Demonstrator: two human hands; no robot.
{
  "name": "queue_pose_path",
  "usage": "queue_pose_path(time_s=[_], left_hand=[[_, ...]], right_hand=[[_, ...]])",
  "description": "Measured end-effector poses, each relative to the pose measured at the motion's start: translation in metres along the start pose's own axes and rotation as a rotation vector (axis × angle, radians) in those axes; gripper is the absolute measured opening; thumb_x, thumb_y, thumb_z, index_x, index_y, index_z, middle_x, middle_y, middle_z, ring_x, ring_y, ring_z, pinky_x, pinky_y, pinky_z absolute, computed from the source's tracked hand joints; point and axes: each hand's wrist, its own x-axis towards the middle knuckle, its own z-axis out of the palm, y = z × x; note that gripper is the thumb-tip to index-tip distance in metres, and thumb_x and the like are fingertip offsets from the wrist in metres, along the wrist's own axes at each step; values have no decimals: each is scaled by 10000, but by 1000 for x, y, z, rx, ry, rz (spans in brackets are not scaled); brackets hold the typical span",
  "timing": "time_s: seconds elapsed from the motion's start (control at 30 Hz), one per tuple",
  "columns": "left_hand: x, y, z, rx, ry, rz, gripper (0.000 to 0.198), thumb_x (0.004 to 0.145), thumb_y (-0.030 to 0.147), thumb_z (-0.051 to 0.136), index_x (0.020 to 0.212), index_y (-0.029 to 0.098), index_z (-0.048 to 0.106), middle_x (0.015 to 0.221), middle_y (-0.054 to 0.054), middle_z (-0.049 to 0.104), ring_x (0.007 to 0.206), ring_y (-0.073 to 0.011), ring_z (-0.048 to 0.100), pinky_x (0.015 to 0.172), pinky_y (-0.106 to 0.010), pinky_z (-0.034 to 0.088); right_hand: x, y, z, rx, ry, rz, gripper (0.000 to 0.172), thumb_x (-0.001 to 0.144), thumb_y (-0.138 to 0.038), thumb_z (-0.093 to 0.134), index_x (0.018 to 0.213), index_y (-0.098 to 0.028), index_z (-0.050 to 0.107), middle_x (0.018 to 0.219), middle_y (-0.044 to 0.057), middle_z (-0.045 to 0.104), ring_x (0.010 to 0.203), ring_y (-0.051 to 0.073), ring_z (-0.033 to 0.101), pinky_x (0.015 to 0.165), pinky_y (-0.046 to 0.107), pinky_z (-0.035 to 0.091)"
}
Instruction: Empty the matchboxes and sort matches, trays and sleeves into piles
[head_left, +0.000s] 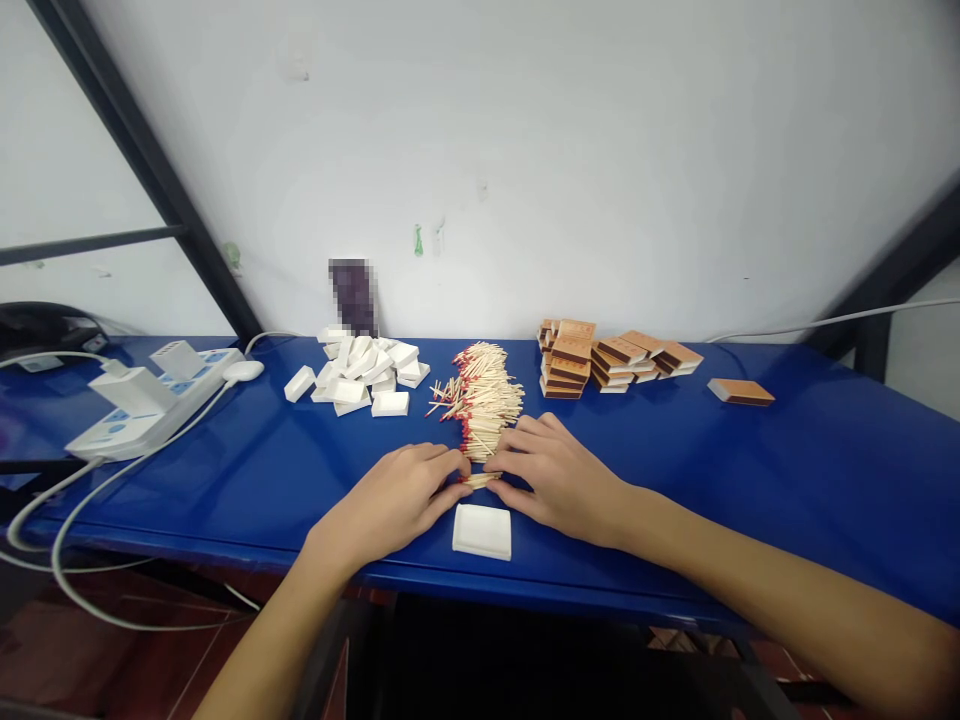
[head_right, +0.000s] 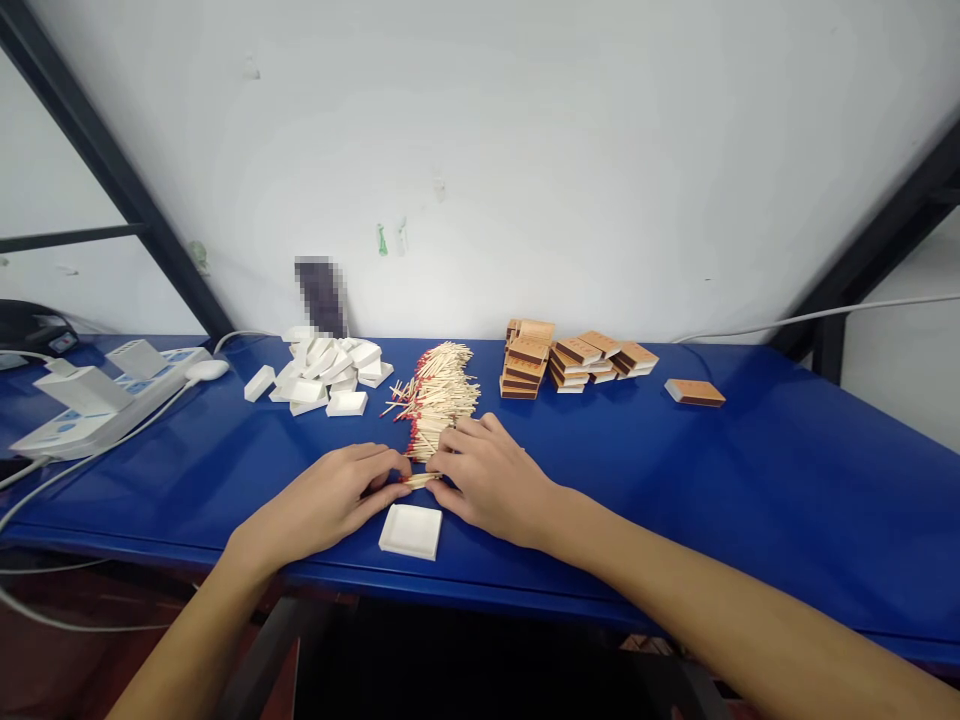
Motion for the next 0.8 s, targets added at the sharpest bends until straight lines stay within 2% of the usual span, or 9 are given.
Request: queue_pose_path(time_s=[0.17, 0.37, 0.6, 0.8], left_hand=[[0, 0, 0, 3, -17, -12, 211, 1020, 353, 466, 991, 206, 615, 903, -9, 645, 850, -188, 604, 743, -291, 430], [-1, -3, 0, 15, -30, 27, 300, 1027, 392, 439, 1120, 214, 663, 916, -29, 638, 853, -185, 604, 764, -297, 444], [-1, -1, 1, -14, 4, 19, 290, 1027, 353, 442, 1007, 185, 677, 916, -35, 584, 839, -173, 587, 737, -286, 457], [-2, 0, 2, -9, 17, 34, 234, 1018, 298, 459, 976, 169, 650, 974, -43, 580, 870, -174, 592, 755, -291, 475]], right_hand=[[1, -1, 1, -44, -24, -45, 199, 973, -270, 551, 896, -180, 711, 877, 57, 651, 847, 197, 508, 765, 341, 310], [3, -4, -1, -64, -74, -47, 183, 975, -243, 529, 890, -161, 668, 879, 63, 662, 831, 196, 540, 777, 341, 324], [2, -6, 3, -77, 2, -78, 189, 967, -199, 531, 857, -161, 680, 839, 57, 683, 818, 193, 580, 850, 373, 356], [3, -8, 2, 10, -85, -76, 218, 982, -175, 496, 903, -164, 699, 860, 65, 696, 811, 177, 617, 719, 301, 436]])
